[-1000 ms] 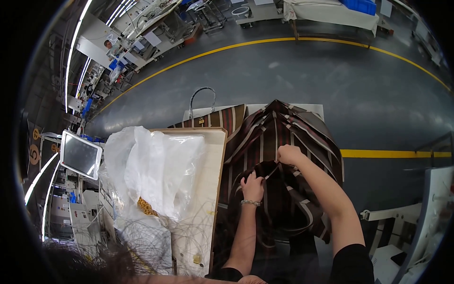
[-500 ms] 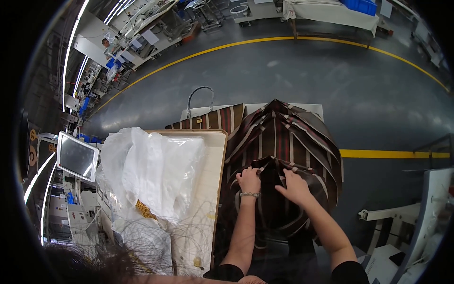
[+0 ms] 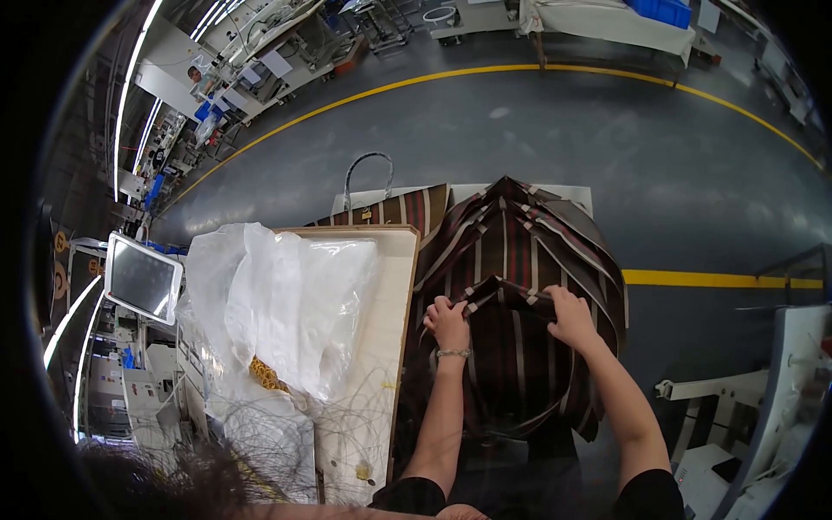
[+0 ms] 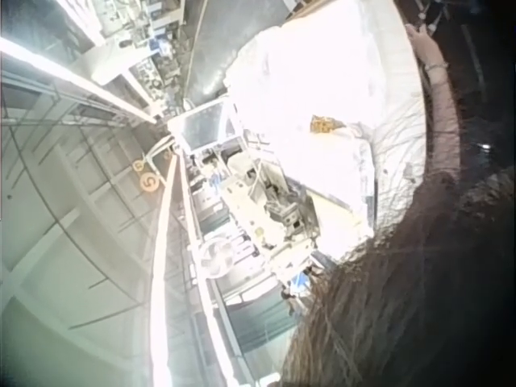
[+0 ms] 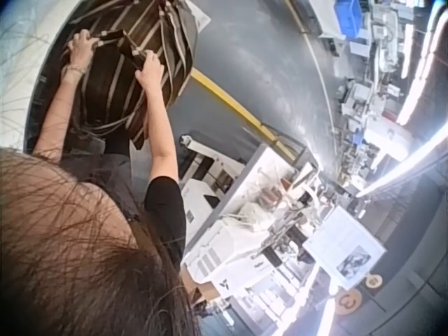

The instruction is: Sewing components of a striped leather bag using an industrial sewing machine.

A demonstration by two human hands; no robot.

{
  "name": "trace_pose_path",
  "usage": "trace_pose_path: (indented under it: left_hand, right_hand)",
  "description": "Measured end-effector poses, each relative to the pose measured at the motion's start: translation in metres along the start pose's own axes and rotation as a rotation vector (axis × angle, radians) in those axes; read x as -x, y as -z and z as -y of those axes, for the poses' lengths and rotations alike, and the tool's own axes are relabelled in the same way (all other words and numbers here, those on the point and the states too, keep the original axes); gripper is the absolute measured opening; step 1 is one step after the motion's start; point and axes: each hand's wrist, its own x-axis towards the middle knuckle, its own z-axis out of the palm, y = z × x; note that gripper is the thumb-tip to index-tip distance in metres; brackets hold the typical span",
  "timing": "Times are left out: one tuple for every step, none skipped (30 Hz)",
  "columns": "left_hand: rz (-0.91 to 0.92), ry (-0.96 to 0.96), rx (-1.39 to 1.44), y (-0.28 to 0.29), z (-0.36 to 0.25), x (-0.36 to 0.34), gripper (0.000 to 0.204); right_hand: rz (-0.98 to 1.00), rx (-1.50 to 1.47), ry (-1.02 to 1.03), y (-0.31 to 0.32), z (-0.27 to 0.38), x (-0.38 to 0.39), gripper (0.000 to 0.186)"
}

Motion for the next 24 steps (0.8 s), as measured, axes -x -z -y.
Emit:
trace_pose_path:
  left_hand:
    - [0.025,0.027,0.028,0.002,0.003,0.003,0.022]
    - [0.051,0.052,0.056,0.003,0.005,0.005,0.024]
    - [0.05,0.049,0.059,0.001,0.007,0.006,0.024]
    - [0.052,-0.006,0.064,0.002,0.013,0.009,0.025]
    - [0.056,-0.062,0.07,0.001,0.018,0.009,0.027]
    - [0.084,-0.085,0.064,0.0,0.021,0.006,0.022]
    - [0.083,-0.08,0.06,-0.004,0.028,0.004,0.022]
    - [0.081,-0.121,-0.005,-0.008,0.034,0.002,0.02]
    - [0.08,-0.161,-0.069,-0.012,0.04,0.001,0.019]
    - [0.081,-0.162,-0.066,-0.014,0.04,0.0,0.019]
    - [0.023,-0.185,-0.034,-0.016,0.04,-0.001,0.016]
    - [-0.036,-0.208,-0.003,-0.018,0.04,-0.001,0.014]
    - [-0.037,-0.208,-0.004,-0.019,0.04,0.0,0.014]
    - [-0.075,-0.223,0.033,-0.02,0.041,0.003,0.012]
    - [-0.112,-0.237,0.068,-0.02,0.042,0.005,0.01]
    - [-0.111,-0.236,0.069,-0.019,0.041,0.004,0.01]
    - [-0.141,-0.251,0.078,-0.016,0.042,0.002,0.009]
    - [-0.171,-0.265,0.086,-0.013,0.042,0.0,0.008]
    - [-0.171,-0.267,0.085,-0.007,0.04,-0.004,0.008]
    - [-0.194,-0.268,0.099,0.003,0.033,-0.009,0.009]
    - [-0.216,-0.269,0.113,0.012,0.027,-0.014,0.01]
    - [-0.23,-0.263,0.131,0.027,0.016,-0.021,0.01]
    - [-0.212,-0.257,0.131,0.038,0.007,-0.029,0.011]
    - [-0.22,-0.254,0.144,0.047,-0.002,-0.037,0.011]
  right_hand:
    - [-0.002,0.001,0.001,-0.003,-0.005,-0.004,0.055]
    - [0.041,0.083,0.045,-0.005,-0.009,-0.007,0.053]
    - [0.084,0.166,0.087,-0.006,-0.015,-0.011,0.05]
    - [0.079,0.171,0.123,-0.009,-0.018,-0.015,0.047]
    - [0.077,0.169,0.125,-0.009,-0.022,-0.02,0.047]
    - [0.159,0.207,0.089,-0.009,-0.027,-0.027,0.048]
    - [0.246,0.244,0.059,-0.007,-0.024,-0.032,0.05]
    - [0.231,0.335,0.108,-0.007,-0.021,-0.032,0.049]
    - [0.233,0.334,0.112,-0.008,-0.017,-0.032,0.049]
    - [0.232,0.419,0.157,-0.007,-0.016,-0.032,0.046]
    - [0.23,0.505,0.203,-0.006,-0.014,-0.032,0.043]
    - [0.232,0.506,0.202,-0.005,-0.011,-0.029,0.043]
    - [0.21,0.554,0.271,-0.002,-0.007,-0.026,0.04]
    - [0.188,0.602,0.34,-0.002,-0.004,-0.024,0.038]
    - [0.189,0.6,0.343,-0.005,-0.003,-0.025,0.038]
    - [0.174,0.607,0.384,-0.006,-0.003,-0.024,0.037]
    - [0.159,0.614,0.426,-0.007,-0.002,-0.023,0.036]
    - [0.143,0.596,0.445,-0.007,-0.001,-0.023,0.035]
    - [0.141,0.596,0.445,-0.004,0.001,-0.025,0.035]
    - [0.082,0.549,0.416,0.002,0.004,-0.025,0.035]
    - [0.023,0.502,0.387,0.01,0.008,-0.025,0.034]
    - [-0.027,0.485,0.371,0.022,0.017,-0.026,0.034]
    - [-0.067,0.442,0.361,0.033,0.021,-0.027,0.034]
    - [-0.093,0.432,0.339,0.043,0.025,-0.029,0.034]
